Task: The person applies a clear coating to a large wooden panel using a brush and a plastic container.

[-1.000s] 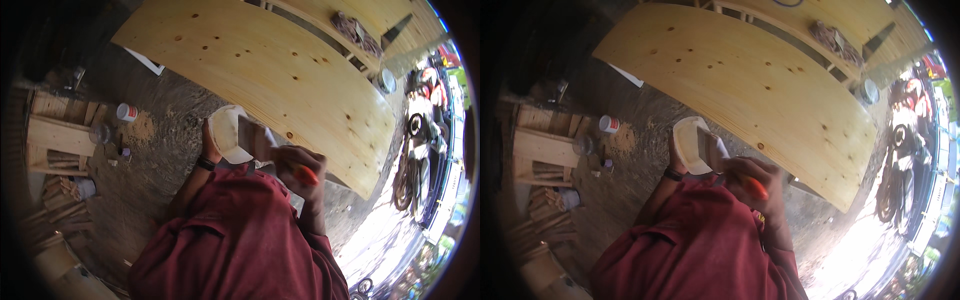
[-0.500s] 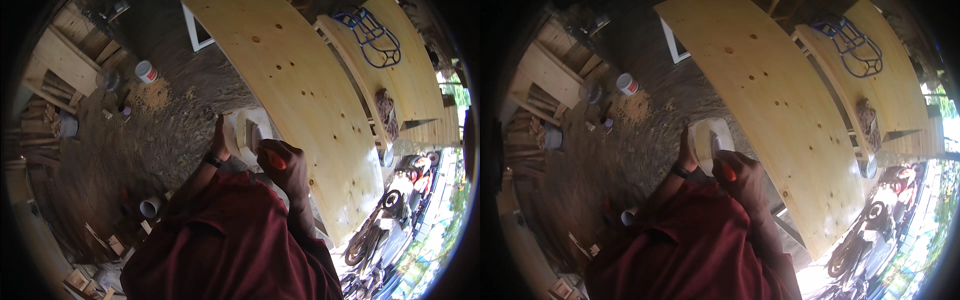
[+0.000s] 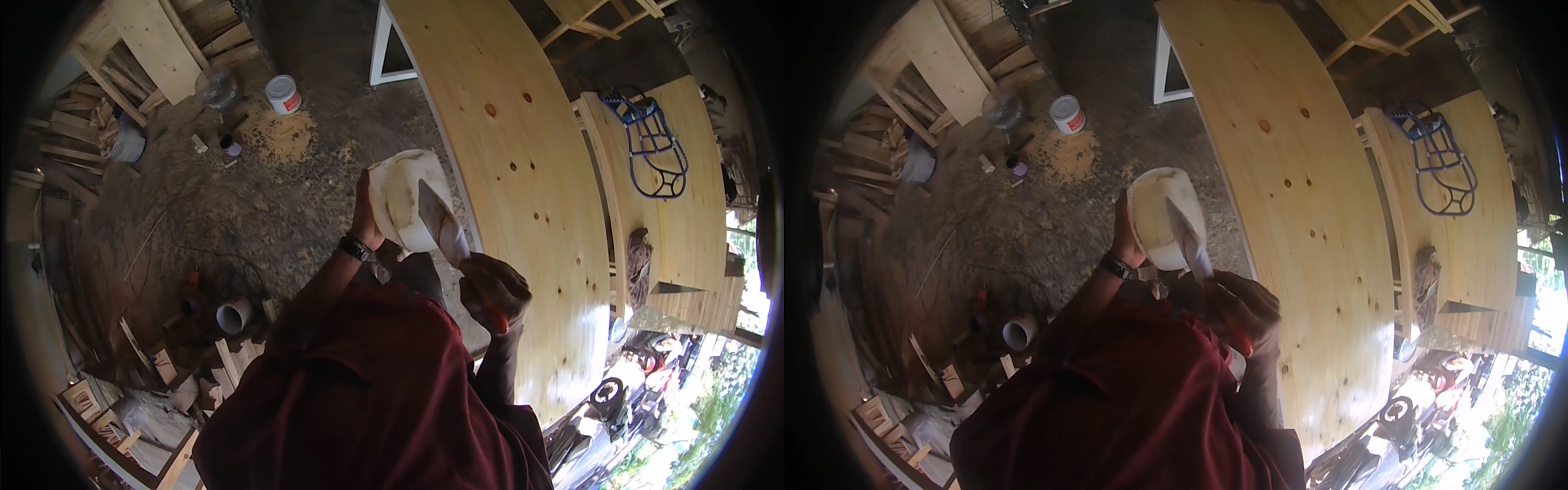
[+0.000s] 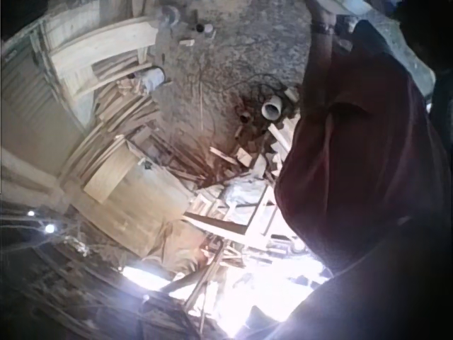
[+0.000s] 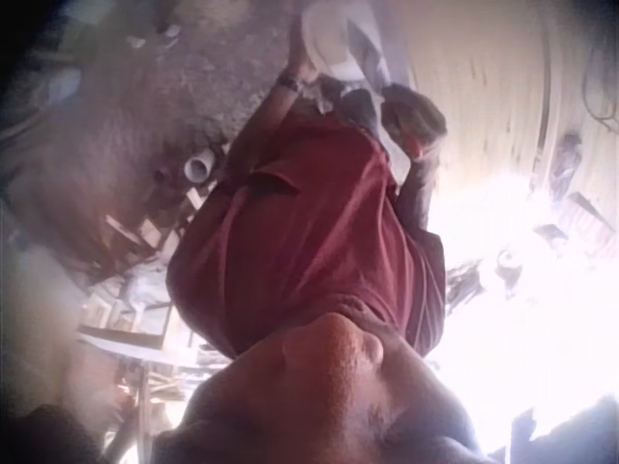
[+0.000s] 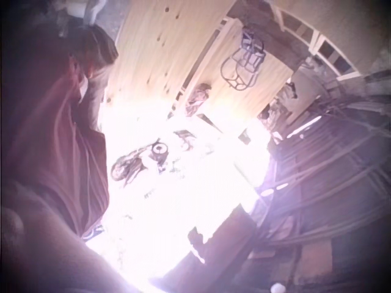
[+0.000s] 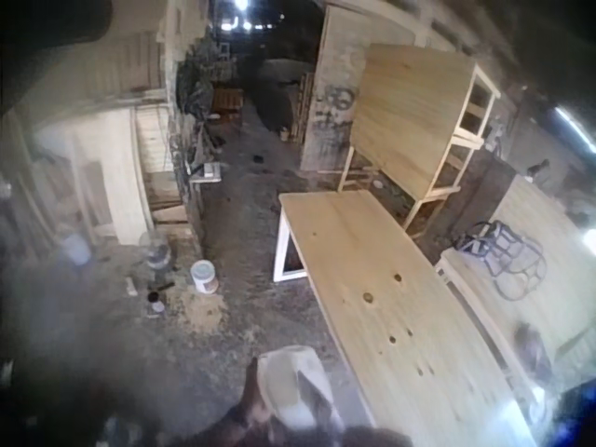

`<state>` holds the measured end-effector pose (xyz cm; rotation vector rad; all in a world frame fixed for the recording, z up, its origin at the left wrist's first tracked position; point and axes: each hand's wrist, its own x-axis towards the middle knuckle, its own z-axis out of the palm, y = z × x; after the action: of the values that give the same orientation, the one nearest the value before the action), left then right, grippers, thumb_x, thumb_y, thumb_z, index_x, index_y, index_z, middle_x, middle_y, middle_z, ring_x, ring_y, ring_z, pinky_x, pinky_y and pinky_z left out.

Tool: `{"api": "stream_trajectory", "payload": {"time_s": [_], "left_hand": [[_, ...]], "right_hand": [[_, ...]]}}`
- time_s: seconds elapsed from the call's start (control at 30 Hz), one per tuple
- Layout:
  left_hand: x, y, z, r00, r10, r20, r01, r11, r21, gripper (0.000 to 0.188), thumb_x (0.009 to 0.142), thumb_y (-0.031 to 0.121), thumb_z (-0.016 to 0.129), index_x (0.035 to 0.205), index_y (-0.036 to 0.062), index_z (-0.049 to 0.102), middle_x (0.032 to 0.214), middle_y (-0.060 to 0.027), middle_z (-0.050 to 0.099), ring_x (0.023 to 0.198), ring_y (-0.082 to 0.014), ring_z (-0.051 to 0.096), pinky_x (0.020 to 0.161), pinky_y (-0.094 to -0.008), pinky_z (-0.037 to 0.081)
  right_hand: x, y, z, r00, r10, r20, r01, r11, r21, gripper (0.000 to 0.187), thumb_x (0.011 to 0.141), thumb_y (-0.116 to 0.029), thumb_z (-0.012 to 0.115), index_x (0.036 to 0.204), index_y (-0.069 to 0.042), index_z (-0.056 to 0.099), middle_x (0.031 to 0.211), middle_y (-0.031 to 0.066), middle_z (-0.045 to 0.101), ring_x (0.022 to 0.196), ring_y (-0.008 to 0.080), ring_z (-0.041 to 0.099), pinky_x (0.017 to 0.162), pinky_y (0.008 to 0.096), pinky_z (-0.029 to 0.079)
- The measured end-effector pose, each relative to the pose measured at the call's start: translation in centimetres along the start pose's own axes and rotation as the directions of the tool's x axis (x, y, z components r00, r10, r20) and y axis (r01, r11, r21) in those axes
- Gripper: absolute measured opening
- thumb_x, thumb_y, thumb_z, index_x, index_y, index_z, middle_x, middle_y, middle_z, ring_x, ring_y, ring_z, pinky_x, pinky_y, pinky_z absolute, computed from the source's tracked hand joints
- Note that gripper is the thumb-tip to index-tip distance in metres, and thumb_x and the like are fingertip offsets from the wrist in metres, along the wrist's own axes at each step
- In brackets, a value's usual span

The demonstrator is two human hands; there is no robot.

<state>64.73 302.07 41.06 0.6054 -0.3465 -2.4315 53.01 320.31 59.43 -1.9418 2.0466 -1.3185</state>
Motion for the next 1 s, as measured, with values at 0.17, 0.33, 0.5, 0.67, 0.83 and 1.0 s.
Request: {"api": "stream_trajectory", "payload": {"time_s": [0.17, 0.33, 0.5, 0.67, 0.83, 1.0], "left_hand": [[1.9, 3.5, 0.7, 0.986, 0.155, -0.063, -0.153, 0.988, 0.034, 0.056, 0.103, 0.051, 0.032, 0.137, 0.0089, 0.047, 0.127, -0.0061, 0.059, 0.115, -0.0194, 0.059, 0.096, -0.0375, 0.052], [5.0, 7.4, 0.7, 0.962, 0.239, -0.134, -0.244, 0.970, -0.021, 0.056, 0.102, 0.051, 0.033, 0.137, 0.0090, 0.049, 0.128, -0.0068, 0.060, 0.117, -0.0210, 0.058, 0.098, -0.0390, 0.050], [10.9, 12.1, -0.8, 0.947, 0.267, -0.178, -0.287, 0.953, -0.100, 0.061, 0.101, 0.055, 0.034, 0.141, 0.0106, 0.046, 0.135, -0.0081, 0.057, 0.122, -0.0241, 0.055, 0.104, -0.0411, 0.045], [17.0, 16.5, -3.8, 0.933, 0.310, -0.185, -0.330, 0.940, -0.089, 0.066, 0.099, 0.059, 0.034, 0.143, 0.0109, 0.043, 0.140, -0.0090, 0.054, 0.125, -0.0277, 0.053, 0.106, -0.0443, 0.044], [20.9, 19.2, -7.4, 0.940, 0.314, -0.133, -0.334, 0.924, -0.185, 0.066, 0.099, 0.059, 0.034, 0.144, 0.0111, 0.042, 0.140, -0.0110, 0.053, 0.125, -0.0347, 0.052, 0.105, -0.0537, 0.044], [23.6, 22.8, -10.9, 0.966, 0.244, -0.087, -0.258, 0.939, -0.229, 0.068, 0.097, 0.061, 0.033, 0.148, 0.0157, 0.037, 0.148, -0.0076, 0.045, 0.135, -0.0301, 0.044, 0.113, -0.0520, 0.034]], "right_hand": [[1.5, 2.8, 3.3, 0.997, -0.038, -0.068, 0.043, 0.997, 0.070, 0.024, 0.072, -0.004, 0.075, 0.096, -0.005, 0.070, 0.094, 0.0182, 0.070, 0.077, 0.0290, 0.072, 0.066, 0.0349, 0.059], [4.1, 7.9, 7.9, 0.982, 0.127, -0.141, -0.052, 0.894, 0.445, 0.023, 0.083, -0.012, 0.071, 0.103, -0.001, 0.066, 0.100, 0.0228, 0.068, 0.085, 0.0293, 0.071, 0.074, 0.0355, 0.057], [9.3, 13.1, 14.6, 0.916, 0.400, -0.014, -0.172, 0.424, 0.889, 0.044, 0.094, -0.037, 0.065, 0.116, -0.001, 0.055, 0.122, 0.0204, 0.058, 0.096, 0.0272, 0.064, 0.080, 0.0419, 0.056], [15.9, 17.0, 18.5, 0.915, 0.403, 0.026, -0.237, 0.482, 0.844, 0.035, 0.094, -0.028, 0.064, 0.111, 0.001, 0.055, 0.109, 0.0132, 0.060, 0.097, 0.0224, 0.061, 0.082, 0.0367, 0.054], [22.5, 23.0, 21.2, 0.886, 0.410, -0.217, -0.141, 0.682, 0.717, 0.028, 0.095, -0.025, 0.060, 0.111, -0.002, 0.052, 0.107, 0.0113, 0.058, 0.100, 0.0230, 0.060, 0.089, 0.0409, 0.053], [30.0, 30.1, 24.6, 0.731, 0.673, -0.108, -0.279, 0.440, 0.853, 0.022, 0.097, -0.017, 0.061, 0.110, 0.000, 0.056, 0.105, 0.0098, 0.061, 0.096, 0.0207, 0.063, 0.086, 0.0368, 0.055]]}}
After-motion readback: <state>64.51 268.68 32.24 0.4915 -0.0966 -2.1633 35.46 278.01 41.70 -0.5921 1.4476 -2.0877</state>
